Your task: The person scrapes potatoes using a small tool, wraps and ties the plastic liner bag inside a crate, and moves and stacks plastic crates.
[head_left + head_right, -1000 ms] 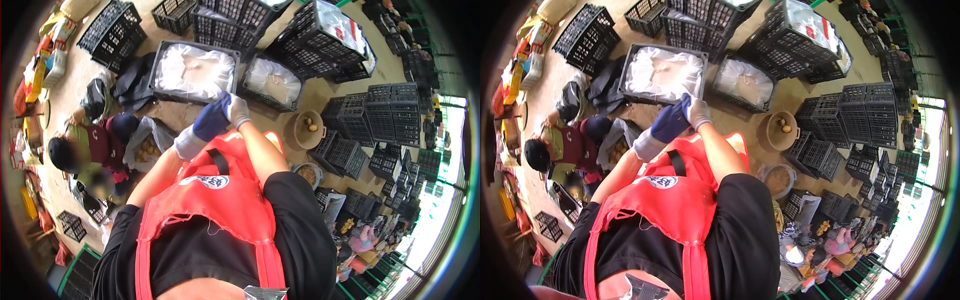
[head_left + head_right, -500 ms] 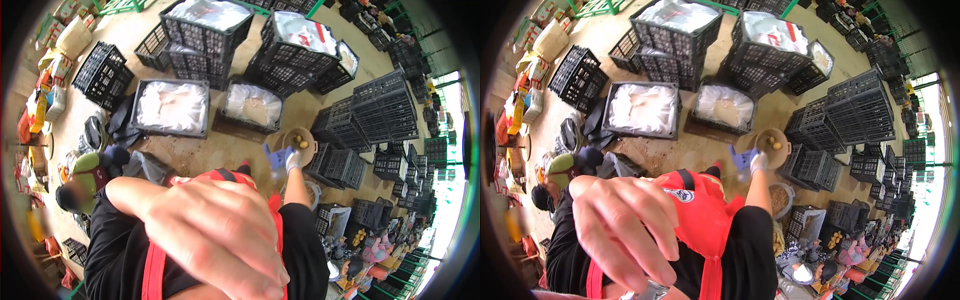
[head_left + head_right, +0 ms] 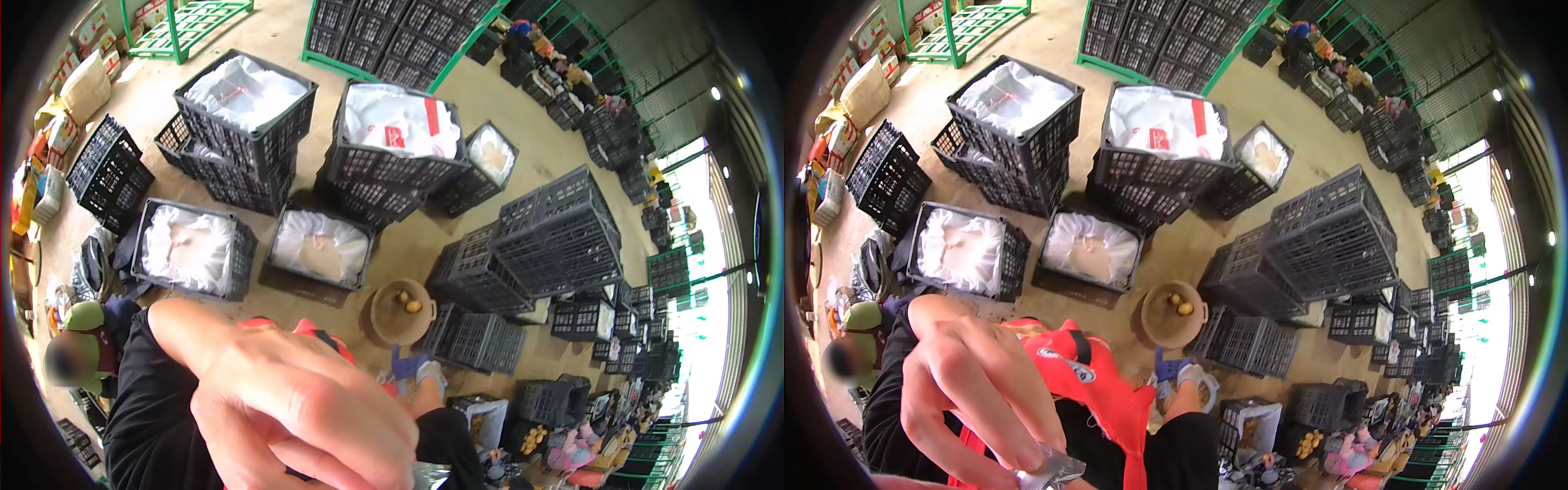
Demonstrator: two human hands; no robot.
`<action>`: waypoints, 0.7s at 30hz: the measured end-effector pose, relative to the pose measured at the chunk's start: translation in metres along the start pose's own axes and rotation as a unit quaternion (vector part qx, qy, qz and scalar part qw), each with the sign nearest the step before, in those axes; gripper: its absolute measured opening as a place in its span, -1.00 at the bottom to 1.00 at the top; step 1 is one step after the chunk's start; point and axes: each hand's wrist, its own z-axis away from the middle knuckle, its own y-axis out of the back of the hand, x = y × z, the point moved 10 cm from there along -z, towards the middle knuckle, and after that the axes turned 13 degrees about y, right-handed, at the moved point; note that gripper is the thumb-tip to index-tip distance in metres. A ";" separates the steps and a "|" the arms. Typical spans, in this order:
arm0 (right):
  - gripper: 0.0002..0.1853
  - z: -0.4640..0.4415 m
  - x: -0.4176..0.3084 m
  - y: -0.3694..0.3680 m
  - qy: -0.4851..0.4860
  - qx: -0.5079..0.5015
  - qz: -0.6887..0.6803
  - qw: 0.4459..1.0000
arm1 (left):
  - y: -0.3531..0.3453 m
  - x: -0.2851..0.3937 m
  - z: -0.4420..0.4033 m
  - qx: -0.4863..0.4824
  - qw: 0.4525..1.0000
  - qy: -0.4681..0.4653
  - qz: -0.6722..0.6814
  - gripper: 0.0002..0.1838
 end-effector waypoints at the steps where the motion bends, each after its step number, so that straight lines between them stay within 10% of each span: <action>1: -0.54 -0.005 -0.013 0.001 0.007 -0.008 0.018 1.000 | -0.001 -0.003 -0.004 -0.020 1.000 0.002 -0.003 -0.87; 6: -0.54 -0.009 -0.092 -0.001 0.104 0.047 -0.033 0.993 | 0.018 0.003 -0.017 0.114 0.988 -0.093 -0.050 -0.86; 11: -0.49 0.005 -0.195 0.031 0.126 0.043 -0.053 0.990 | 0.052 0.005 -0.013 0.030 0.985 0.047 -0.166 -0.79; 17: -0.50 -0.003 -0.220 0.067 0.106 0.079 -0.037 0.991 | 0.078 0.026 -0.025 -0.091 0.991 -0.038 -0.095 -0.63; 21: -0.47 -0.010 -0.201 0.054 0.120 0.105 -0.002 0.987 | 0.106 0.031 -0.012 0.198 0.974 -0.112 -0.008 -0.50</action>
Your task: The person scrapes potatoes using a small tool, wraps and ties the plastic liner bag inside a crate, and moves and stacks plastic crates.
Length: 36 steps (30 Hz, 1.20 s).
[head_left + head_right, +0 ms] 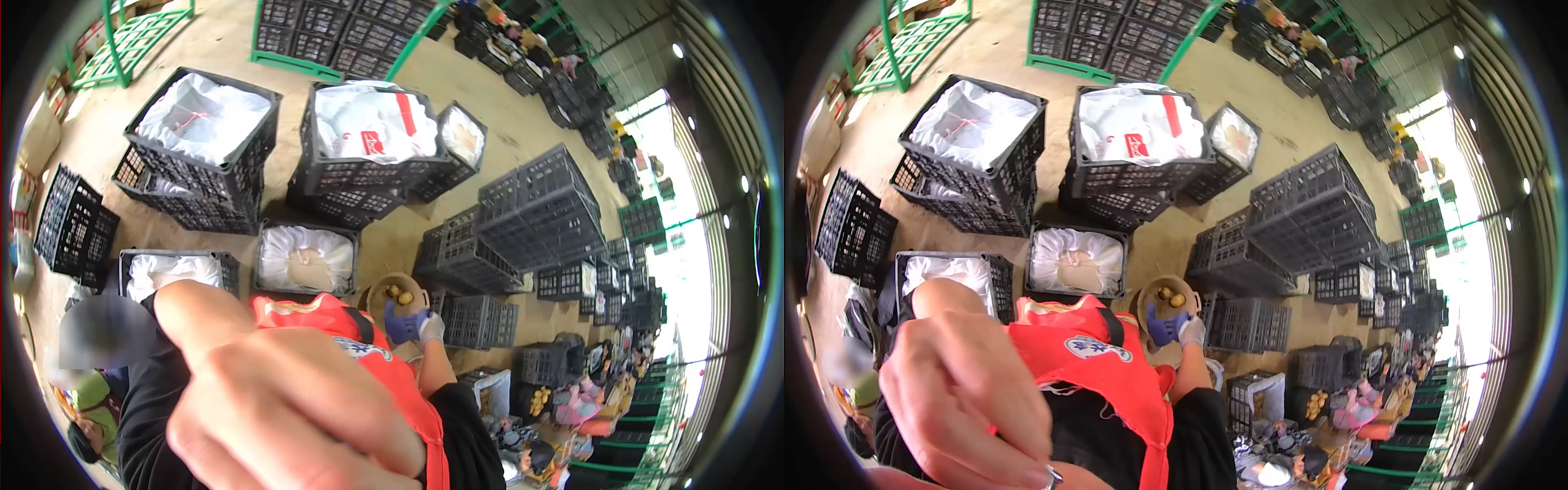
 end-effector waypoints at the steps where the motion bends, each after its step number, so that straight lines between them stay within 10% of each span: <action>1: -0.46 0.007 -0.006 0.007 -0.004 0.003 -0.005 1.000 | 0.008 -0.003 -0.002 -0.011 0.998 0.023 0.049 -0.58; 7: -0.49 0.012 0.021 0.012 -0.023 -0.016 0.053 0.998 | 0.031 -0.034 -0.005 -0.122 0.946 0.071 0.290 -0.91; 11: -0.50 -0.015 0.032 0.012 -0.024 0.018 0.094 0.995 | 0.032 -0.059 -0.008 -0.218 0.940 0.157 0.211 -0.84; 14: -0.51 -0.047 0.029 0.008 -0.021 -0.008 0.058 0.998 | 0.052 -0.116 0.018 -0.104 0.874 0.411 0.237 -0.90; 21: -0.53 -0.128 -0.089 0.001 0.130 -0.058 0.078 0.987 | 0.157 -0.189 0.031 0.160 0.861 0.478 0.061 -0.81; 30: -0.58 -0.230 -0.143 -0.015 0.103 -0.176 -0.185 0.961 | 0.229 -0.242 0.092 0.420 0.808 0.412 -0.041 -0.82; 36: -0.53 -0.364 -0.042 -0.073 0.167 -0.236 -0.027 0.957 | 0.230 -0.246 0.113 0.511 0.774 0.366 -0.076 -0.84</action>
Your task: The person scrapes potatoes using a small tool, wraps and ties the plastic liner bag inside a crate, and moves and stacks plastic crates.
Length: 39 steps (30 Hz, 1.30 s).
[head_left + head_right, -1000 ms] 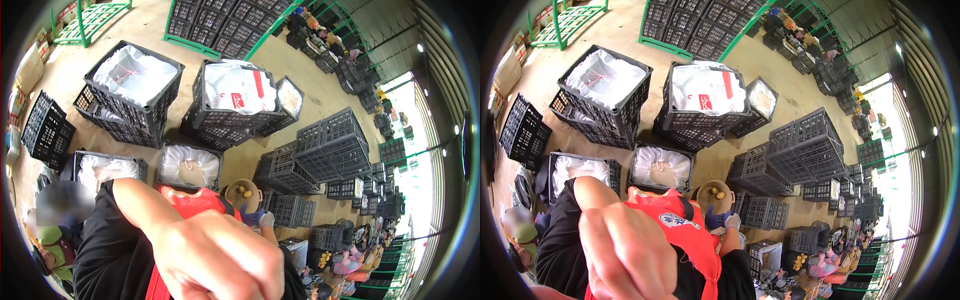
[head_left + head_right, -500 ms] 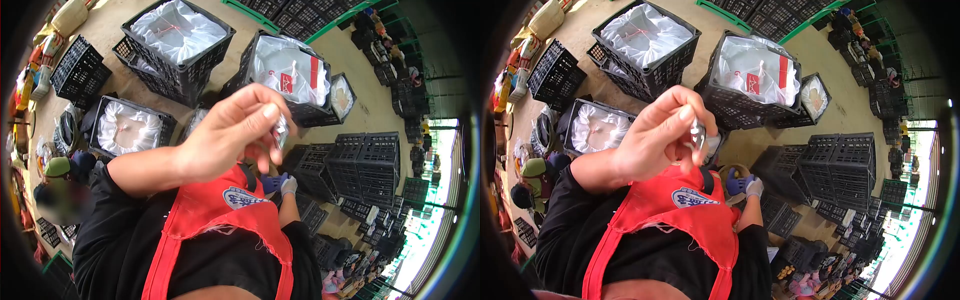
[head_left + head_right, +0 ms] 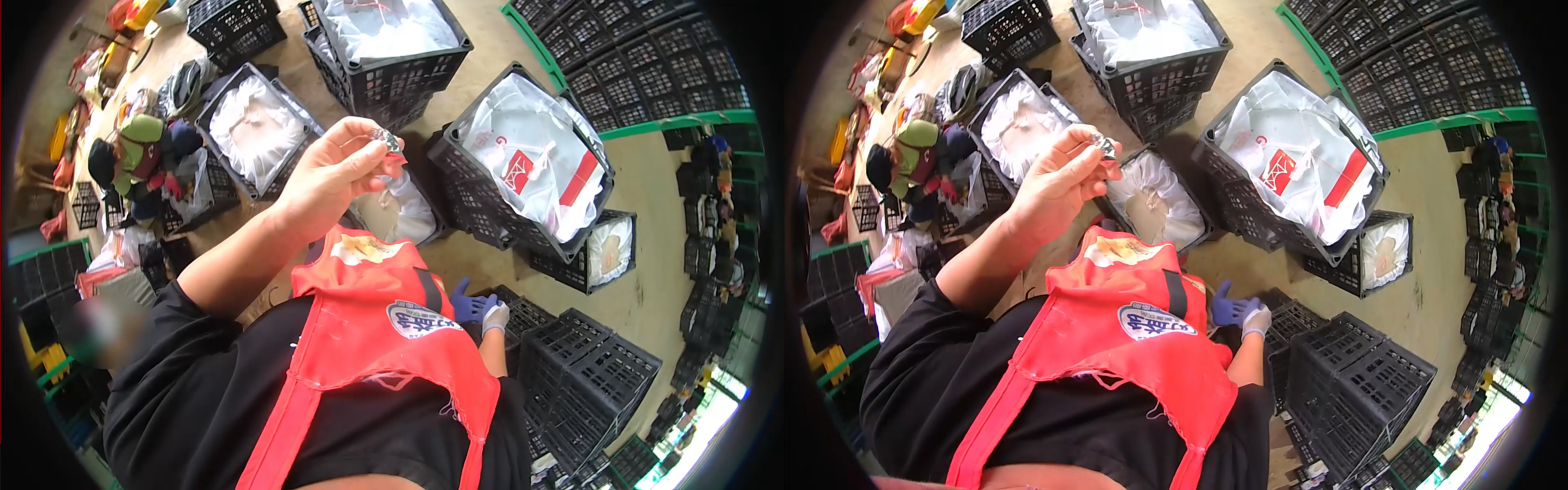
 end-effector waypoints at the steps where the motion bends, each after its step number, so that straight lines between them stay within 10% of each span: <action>1: -0.49 0.032 -0.075 0.037 0.004 -0.018 0.109 0.994 | -0.005 -0.002 0.004 -0.022 0.999 -0.023 0.017 -0.84; 4: -0.49 0.016 -0.081 0.055 0.037 -0.012 0.124 0.991 | -0.035 -0.003 0.015 -0.013 0.998 -0.047 0.026 -0.81; 8: -0.49 -0.008 -0.103 0.050 0.090 -0.025 0.105 0.990 | -0.126 0.041 0.052 -0.269 0.941 -0.206 -0.007 -0.79; 12: -0.50 0.002 -0.134 0.040 0.086 -0.016 0.057 0.995 | -0.200 0.055 0.078 -0.523 0.841 -0.138 0.024 -0.91; 25: -0.56 0.148 -0.009 0.076 -0.123 0.146 0.087 0.978 | -0.198 0.083 0.057 -0.535 0.844 0.031 0.034 -0.79; 28: -0.66 0.135 0.094 0.069 -0.184 0.200 -0.094 0.958 | -0.221 0.066 0.058 -0.603 0.798 0.005 0.022 -0.88; 30: -0.77 0.103 0.114 0.032 -0.215 0.107 -0.683 0.690 | -0.236 0.050 0.063 -0.659 0.752 -0.006 0.024 -0.91; 32: -0.85 0.030 0.137 0.078 -0.116 0.252 -0.527 0.804 | -0.246 0.035 0.061 -0.632 0.773 0.020 0.043 -0.87; 39: -0.70 -0.186 0.011 0.209 0.021 0.308 -0.406 0.860 | -0.311 0.003 -0.005 -0.583 0.808 -0.009 0.081 -0.79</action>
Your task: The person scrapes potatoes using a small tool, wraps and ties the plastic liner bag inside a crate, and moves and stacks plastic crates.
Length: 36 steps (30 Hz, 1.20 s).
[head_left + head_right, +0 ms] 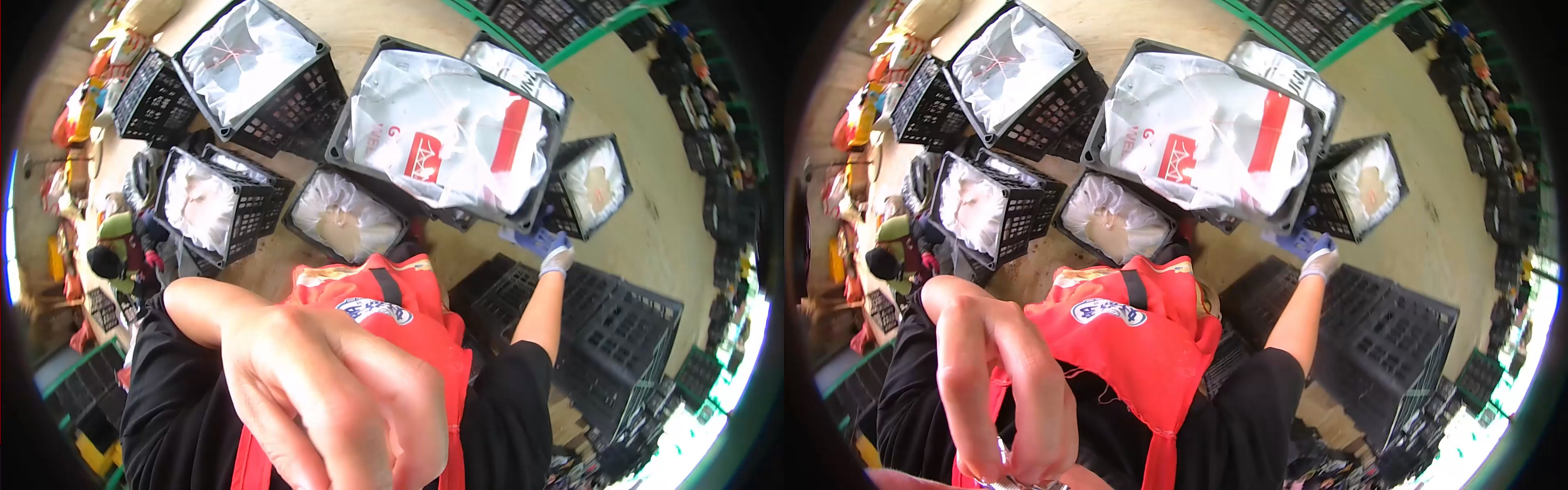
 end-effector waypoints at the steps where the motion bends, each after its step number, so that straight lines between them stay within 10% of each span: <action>1: -0.68 -0.003 -0.050 -0.033 0.001 -0.018 0.011 1.000 | 0.016 -0.006 -0.014 0.011 1.000 0.009 -0.017 -0.74; 4: -0.63 -0.035 -0.067 -0.098 -0.071 -0.068 0.023 0.995 | 0.105 -0.026 -0.033 0.116 0.978 0.089 -0.151 -0.57; 6: -0.55 -0.077 -0.057 -0.132 0.005 -0.149 0.189 0.971 | 0.229 -0.024 0.017 0.423 0.772 0.241 -0.409 -0.44; 7: -0.51 -0.071 -0.067 -0.149 0.042 -0.182 0.242 0.952 | 0.232 -0.020 0.010 0.378 0.752 0.202 -0.501 -0.46; 8: -0.47 -0.062 -0.055 -0.158 0.060 -0.172 0.147 0.972 | 0.299 -0.020 0.060 0.553 0.679 0.267 -0.403 -0.45; 11: -0.39 -0.005 -0.095 -0.202 -0.087 -0.199 -0.132 0.967 | 0.421 0.016 0.182 0.626 0.240 0.358 -0.649 -0.36; 16: -0.54 -0.002 -0.103 -0.211 -0.011 -0.331 0.050 0.942 | 0.518 -0.008 0.204 0.716 0.463 0.367 -0.372 -0.33; 17: -0.58 -0.005 -0.093 -0.215 -0.042 -0.337 -0.016 0.941 | 0.528 -0.009 0.209 0.734 0.381 0.387 -0.407 -0.27; 29: -0.69 -0.006 -0.081 -0.249 -0.155 -0.419 0.052 0.893 | 0.501 -0.023 0.205 0.740 0.409 0.396 -0.358 -0.05; 36: -0.71 0.002 -0.126 -0.289 -0.081 -0.500 0.096 0.857 | 0.351 -0.135 0.270 0.813 0.443 0.297 -0.233 -0.07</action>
